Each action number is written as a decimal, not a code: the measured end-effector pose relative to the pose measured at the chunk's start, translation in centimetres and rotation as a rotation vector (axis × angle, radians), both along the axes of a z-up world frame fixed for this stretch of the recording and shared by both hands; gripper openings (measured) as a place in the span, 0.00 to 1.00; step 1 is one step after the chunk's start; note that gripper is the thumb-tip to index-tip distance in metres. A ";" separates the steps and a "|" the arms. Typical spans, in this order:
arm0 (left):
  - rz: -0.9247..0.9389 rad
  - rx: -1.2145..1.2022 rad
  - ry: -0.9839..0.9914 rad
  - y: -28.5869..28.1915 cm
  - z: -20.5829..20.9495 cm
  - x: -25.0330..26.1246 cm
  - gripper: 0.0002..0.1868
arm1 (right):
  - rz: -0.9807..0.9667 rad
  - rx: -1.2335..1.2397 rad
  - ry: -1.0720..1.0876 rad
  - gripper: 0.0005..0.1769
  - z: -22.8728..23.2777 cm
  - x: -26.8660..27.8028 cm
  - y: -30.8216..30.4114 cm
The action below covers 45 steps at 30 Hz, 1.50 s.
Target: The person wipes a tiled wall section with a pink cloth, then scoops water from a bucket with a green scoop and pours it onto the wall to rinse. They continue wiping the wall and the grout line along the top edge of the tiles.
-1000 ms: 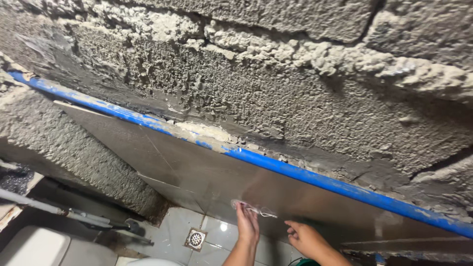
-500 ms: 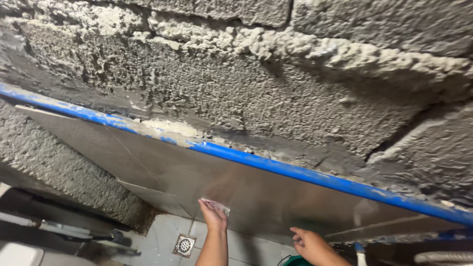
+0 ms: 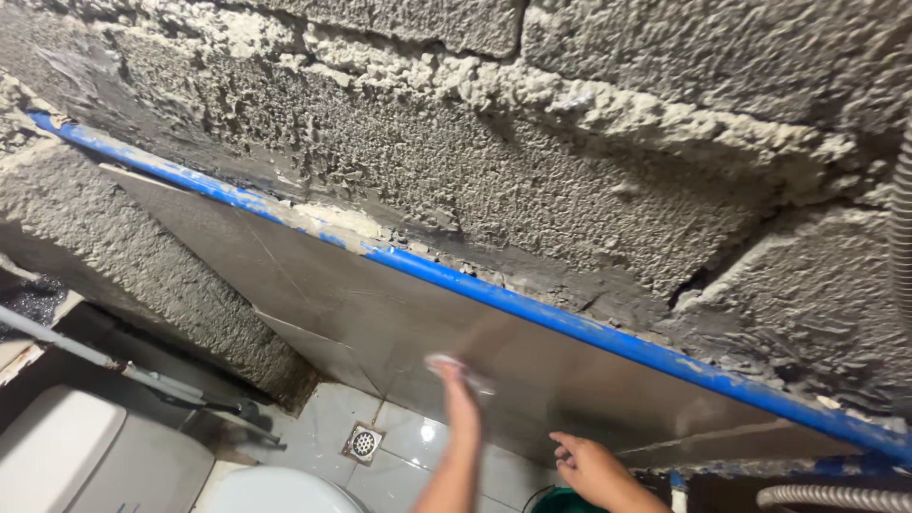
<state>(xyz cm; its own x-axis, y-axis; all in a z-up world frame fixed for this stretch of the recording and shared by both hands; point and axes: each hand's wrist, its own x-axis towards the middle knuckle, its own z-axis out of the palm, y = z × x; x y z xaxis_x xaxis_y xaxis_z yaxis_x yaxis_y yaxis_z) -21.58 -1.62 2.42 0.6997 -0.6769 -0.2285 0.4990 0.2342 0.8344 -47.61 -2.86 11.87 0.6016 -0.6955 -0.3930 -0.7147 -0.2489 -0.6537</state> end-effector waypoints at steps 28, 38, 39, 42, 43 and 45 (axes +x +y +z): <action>-0.071 -0.072 0.119 0.3 1.7 -4.5 0.38 | -0.177 -0.001 -0.104 0.33 0.9 -6.6 -2.0; -0.002 0.045 -0.115 -1.0 3.1 -6.3 0.45 | -0.215 0.010 -0.124 0.32 1.5 -10.8 -1.0; -0.083 0.052 -0.202 -0.3 3.3 -10.0 0.45 | -0.232 -0.020 -0.126 0.32 1.5 -11.2 -0.8; -0.246 0.081 -0.276 0.1 4.6 -20.0 0.44 | -0.265 -0.097 -0.117 0.32 1.4 -12.6 -0.5; -0.249 0.110 -0.287 -0.1 5.1 -21.3 0.43 | -0.267 -0.120 -0.102 0.32 1.7 -13.1 -0.5; -0.255 0.169 -0.307 -0.6 5.6 -23.1 0.42 | -0.277 -0.149 -0.082 0.33 2.3 -14.2 -0.5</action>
